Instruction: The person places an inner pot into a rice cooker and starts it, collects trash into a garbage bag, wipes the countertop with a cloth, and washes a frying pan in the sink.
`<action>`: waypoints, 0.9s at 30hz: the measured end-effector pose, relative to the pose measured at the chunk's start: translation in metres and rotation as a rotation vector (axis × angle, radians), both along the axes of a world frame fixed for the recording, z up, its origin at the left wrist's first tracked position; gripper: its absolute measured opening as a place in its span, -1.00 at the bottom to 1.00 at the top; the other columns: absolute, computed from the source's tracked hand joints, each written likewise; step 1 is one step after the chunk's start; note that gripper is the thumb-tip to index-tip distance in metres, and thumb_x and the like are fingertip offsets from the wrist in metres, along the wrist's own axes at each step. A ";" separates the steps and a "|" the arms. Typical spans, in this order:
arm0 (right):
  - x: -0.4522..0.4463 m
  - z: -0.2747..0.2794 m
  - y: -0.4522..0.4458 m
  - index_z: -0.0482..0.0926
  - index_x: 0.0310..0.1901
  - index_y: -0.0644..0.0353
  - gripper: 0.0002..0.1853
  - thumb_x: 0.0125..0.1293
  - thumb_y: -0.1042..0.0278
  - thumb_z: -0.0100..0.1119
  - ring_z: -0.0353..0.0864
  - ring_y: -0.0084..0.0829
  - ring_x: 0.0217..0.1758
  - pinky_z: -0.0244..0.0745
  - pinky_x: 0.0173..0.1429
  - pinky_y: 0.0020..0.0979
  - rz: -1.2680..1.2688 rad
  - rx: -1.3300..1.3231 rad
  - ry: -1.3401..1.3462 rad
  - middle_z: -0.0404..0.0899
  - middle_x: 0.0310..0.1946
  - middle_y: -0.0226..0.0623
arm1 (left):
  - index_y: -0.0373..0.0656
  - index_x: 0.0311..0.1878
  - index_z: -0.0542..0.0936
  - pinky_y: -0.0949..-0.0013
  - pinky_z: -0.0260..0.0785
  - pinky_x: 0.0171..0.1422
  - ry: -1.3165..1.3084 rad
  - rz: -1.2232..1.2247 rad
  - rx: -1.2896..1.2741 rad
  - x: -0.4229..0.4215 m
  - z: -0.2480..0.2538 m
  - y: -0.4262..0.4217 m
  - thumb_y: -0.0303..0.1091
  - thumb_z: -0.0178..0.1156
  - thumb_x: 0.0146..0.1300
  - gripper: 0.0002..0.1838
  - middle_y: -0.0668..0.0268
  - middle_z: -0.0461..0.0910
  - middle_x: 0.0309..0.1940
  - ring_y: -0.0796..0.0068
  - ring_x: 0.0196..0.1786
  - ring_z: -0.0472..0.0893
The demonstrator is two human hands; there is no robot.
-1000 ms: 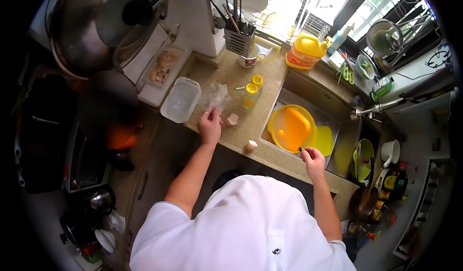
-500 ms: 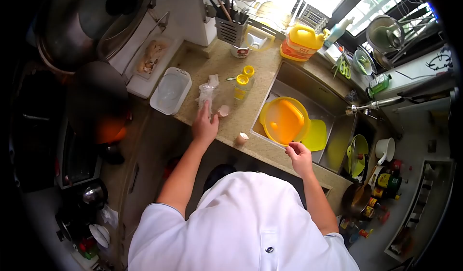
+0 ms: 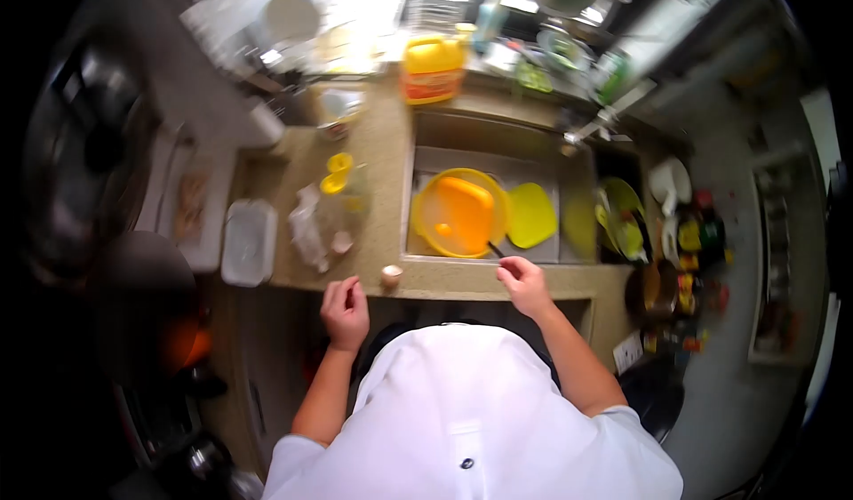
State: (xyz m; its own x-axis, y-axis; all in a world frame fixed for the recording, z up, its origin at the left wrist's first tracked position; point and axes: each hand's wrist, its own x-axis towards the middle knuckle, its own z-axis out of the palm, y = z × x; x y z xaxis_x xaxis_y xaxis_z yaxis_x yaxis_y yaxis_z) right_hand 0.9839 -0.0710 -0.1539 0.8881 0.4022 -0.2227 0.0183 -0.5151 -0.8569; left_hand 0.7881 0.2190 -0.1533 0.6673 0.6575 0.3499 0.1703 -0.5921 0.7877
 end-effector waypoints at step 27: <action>-0.218 0.027 -0.284 0.65 -0.12 0.37 -0.76 0.31 0.37 0.36 0.73 -0.47 -0.30 0.64 -0.16 -0.42 -0.873 0.078 -0.269 0.74 -0.35 -0.22 | -0.26 -0.25 0.63 0.45 0.23 -0.40 -0.015 -0.869 -0.128 0.077 0.054 -0.230 -0.48 0.23 0.39 -0.92 0.32 0.51 -0.38 0.55 -0.45 0.41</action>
State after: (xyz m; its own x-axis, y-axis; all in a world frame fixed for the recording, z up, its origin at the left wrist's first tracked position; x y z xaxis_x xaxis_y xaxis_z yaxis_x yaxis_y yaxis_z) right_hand 0.7664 -0.3552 -0.1267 0.9017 -0.4308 0.0354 -0.1462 -0.3809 -0.9130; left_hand 0.8649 -0.0112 -0.0988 0.9458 -0.0461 0.3215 -0.3110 -0.4145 0.8553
